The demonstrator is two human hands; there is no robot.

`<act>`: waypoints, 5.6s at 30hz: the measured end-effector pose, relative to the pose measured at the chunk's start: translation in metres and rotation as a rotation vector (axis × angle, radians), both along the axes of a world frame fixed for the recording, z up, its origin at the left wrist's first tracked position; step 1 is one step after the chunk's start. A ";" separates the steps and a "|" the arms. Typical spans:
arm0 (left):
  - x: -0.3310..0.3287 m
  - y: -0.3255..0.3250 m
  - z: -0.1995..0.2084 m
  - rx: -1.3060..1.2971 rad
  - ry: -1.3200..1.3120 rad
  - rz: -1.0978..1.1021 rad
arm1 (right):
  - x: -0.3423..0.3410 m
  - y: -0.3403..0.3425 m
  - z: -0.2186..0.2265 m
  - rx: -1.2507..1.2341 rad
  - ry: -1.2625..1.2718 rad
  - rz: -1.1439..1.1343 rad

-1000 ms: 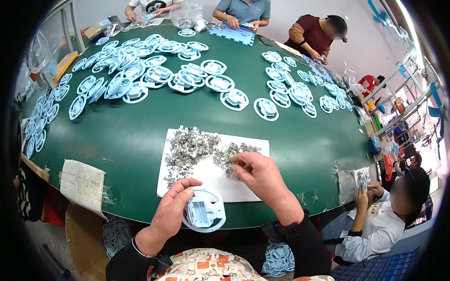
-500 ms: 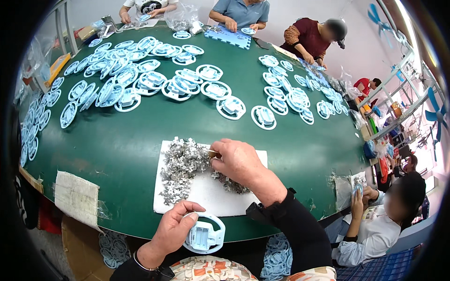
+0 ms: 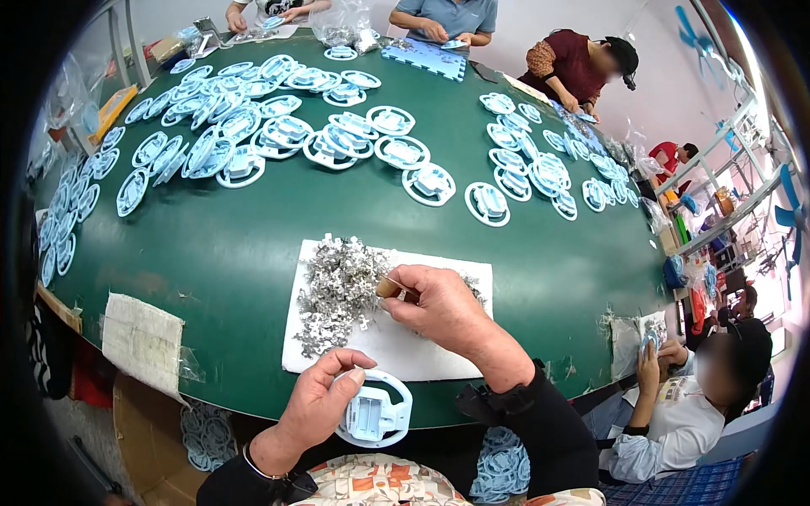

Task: The person sits at a green table in a workshop, assembling light blue plastic rings. They pick up a ring, insert a small metal pin into a central slot using a wooden-handled tool, and place the finished item on the table. The process is repeated continuously with other workers visible in the background.

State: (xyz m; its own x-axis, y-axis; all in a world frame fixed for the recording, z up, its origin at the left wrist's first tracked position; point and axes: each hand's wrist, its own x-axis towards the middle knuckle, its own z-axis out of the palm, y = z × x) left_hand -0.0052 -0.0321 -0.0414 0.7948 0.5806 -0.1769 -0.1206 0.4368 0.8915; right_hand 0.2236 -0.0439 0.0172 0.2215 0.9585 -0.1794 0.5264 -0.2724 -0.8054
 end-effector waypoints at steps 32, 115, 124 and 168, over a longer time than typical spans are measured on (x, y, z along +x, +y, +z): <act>0.013 -0.011 0.006 0.166 -0.006 0.014 | -0.032 -0.087 -0.002 0.031 0.492 -0.064; 0.026 -0.013 0.002 0.252 0.288 -0.055 | -0.030 -0.126 0.006 0.019 -0.331 0.130; 0.017 -0.022 0.007 0.088 0.029 -0.115 | -0.040 -0.137 -0.028 0.010 0.722 -0.255; 0.018 -0.023 0.042 0.525 0.138 -0.388 | -0.030 -0.174 -0.007 0.086 0.342 -0.013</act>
State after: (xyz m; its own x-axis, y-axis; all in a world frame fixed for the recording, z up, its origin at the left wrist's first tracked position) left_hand 0.0132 -0.0551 0.0002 0.9536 0.2943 -0.0636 0.0883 -0.0712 0.9935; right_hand 0.1937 -0.2175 0.0106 0.1752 0.9708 -0.1637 0.2189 -0.2006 -0.9549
